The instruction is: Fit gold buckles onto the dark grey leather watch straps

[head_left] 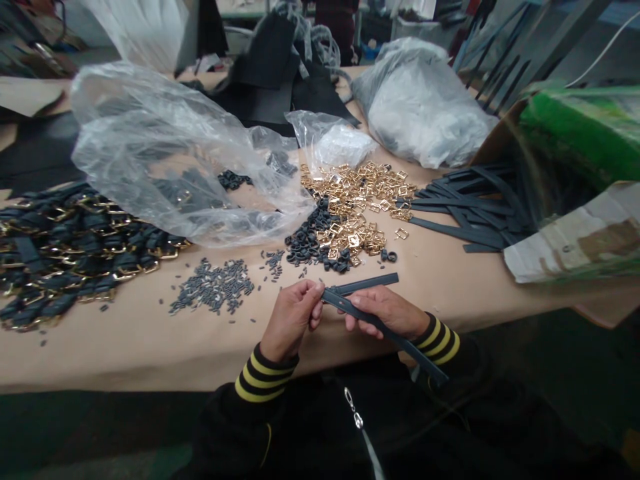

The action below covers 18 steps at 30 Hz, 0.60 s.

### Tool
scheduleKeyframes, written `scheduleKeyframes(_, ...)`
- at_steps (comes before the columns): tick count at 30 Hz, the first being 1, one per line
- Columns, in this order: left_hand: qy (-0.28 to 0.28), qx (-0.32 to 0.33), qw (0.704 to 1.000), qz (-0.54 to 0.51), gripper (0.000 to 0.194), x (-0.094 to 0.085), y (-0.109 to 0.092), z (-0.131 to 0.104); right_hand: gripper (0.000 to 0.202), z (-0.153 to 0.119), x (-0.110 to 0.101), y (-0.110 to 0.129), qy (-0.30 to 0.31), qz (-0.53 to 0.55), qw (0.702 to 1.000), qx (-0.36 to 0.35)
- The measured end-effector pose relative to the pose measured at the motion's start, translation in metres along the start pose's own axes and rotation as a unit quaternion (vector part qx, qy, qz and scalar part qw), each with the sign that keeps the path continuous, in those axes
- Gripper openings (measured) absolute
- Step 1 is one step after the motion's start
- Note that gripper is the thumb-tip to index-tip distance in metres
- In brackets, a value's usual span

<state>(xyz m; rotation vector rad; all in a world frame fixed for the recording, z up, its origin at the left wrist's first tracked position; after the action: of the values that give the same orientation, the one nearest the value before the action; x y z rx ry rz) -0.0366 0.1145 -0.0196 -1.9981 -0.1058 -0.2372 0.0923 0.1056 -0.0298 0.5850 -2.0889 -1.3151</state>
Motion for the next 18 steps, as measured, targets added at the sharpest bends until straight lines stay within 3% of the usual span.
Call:
scheduleKeyframes(6, -0.001, -0.002, 1.0, -0.01, 0.028, 0.003, 0.001, 0.001, 0.037, 0.0, 0.005, -0.002, 0.023, 0.076, 0.997, 0.023)
scheduleKeyframes(13, -0.013, 0.013, 0.998, 0.057, 0.027, -0.006, 0.002, 0.011, 0.027, -0.002, 0.014, -0.01, 0.055, 0.218, 0.972, 0.068)
scheduleKeyframes(18, -0.015, 0.009, 0.996, 0.092, 0.028, -0.011, 0.004, 0.018, 0.035, 0.002, 0.013, -0.013, 0.048, 0.274, 0.956, 0.093)
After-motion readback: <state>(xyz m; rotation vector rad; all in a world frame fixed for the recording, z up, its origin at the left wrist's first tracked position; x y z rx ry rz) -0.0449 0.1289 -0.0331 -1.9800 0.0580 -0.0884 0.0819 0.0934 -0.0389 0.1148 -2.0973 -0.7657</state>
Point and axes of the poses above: each hand's wrist, its own z-axis towards the middle knuckle, its own x-axis out of the palm, y = z × x, the point moved 7 cm from there along z, towards the middle knuckle, and after that the axes turned 4 degrees about -z, right-handed, at the moved point
